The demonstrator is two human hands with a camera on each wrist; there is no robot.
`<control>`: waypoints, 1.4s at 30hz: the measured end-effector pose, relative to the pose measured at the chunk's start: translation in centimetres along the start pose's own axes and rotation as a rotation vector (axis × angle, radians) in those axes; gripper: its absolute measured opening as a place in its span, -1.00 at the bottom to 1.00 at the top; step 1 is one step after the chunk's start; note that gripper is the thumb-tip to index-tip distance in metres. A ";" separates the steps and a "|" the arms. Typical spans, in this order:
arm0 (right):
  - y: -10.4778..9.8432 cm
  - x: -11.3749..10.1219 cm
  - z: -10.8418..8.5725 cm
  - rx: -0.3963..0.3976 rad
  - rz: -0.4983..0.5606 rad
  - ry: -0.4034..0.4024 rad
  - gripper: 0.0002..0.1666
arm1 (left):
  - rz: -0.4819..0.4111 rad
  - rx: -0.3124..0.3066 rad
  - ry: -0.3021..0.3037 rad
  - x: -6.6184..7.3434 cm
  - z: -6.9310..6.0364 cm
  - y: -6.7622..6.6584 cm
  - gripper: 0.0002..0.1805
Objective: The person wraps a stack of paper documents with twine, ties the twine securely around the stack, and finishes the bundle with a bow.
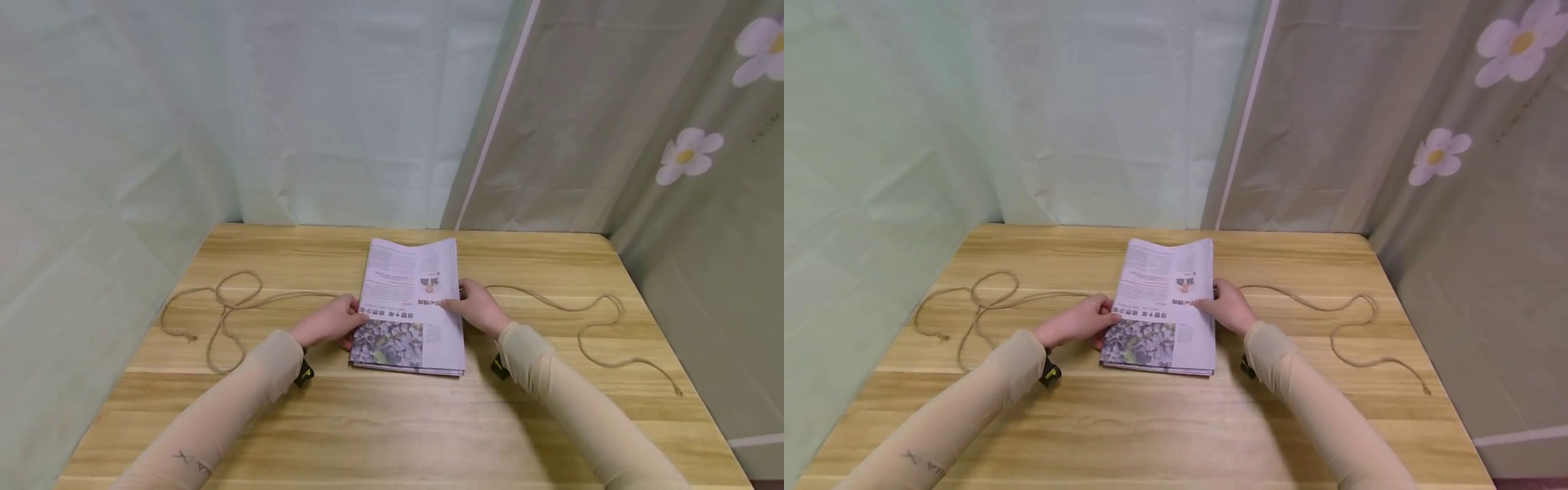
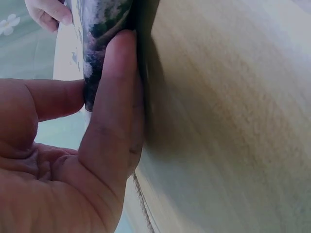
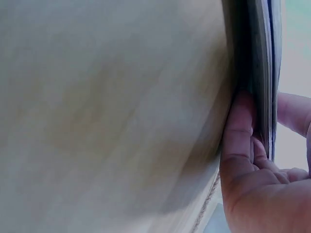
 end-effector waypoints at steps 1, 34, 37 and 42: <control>0.0 -0.1 0.0 0.000 -0.014 -0.006 -0.35 | -0.004 0.002 -0.004 0.0 -0.1 -0.1 -0.76; -2.3 -1.9 -2.1 0.105 -0.413 -0.288 -0.15 | 0.172 0.208 0.134 1.8 -1.0 -3.8 -0.39; -2.4 -2.6 -2.7 0.108 -0.513 -0.394 -0.14 | 0.227 0.252 0.207 2.0 -1.1 -5.2 -0.34; -2.1 -3.6 -3.6 0.080 -0.691 -0.532 -0.03 | 0.329 0.282 0.348 1.6 -2.0 -6.7 -0.35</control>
Point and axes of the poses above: each hand's wrist, its own z-axis towards the middle knuckle, its own y-axis out of the palm, x = y × z, the point moved 7 cm from there along z, towards the middle knuckle, and after that the axes turned 9 degrees about x, right-handed, at the moved point
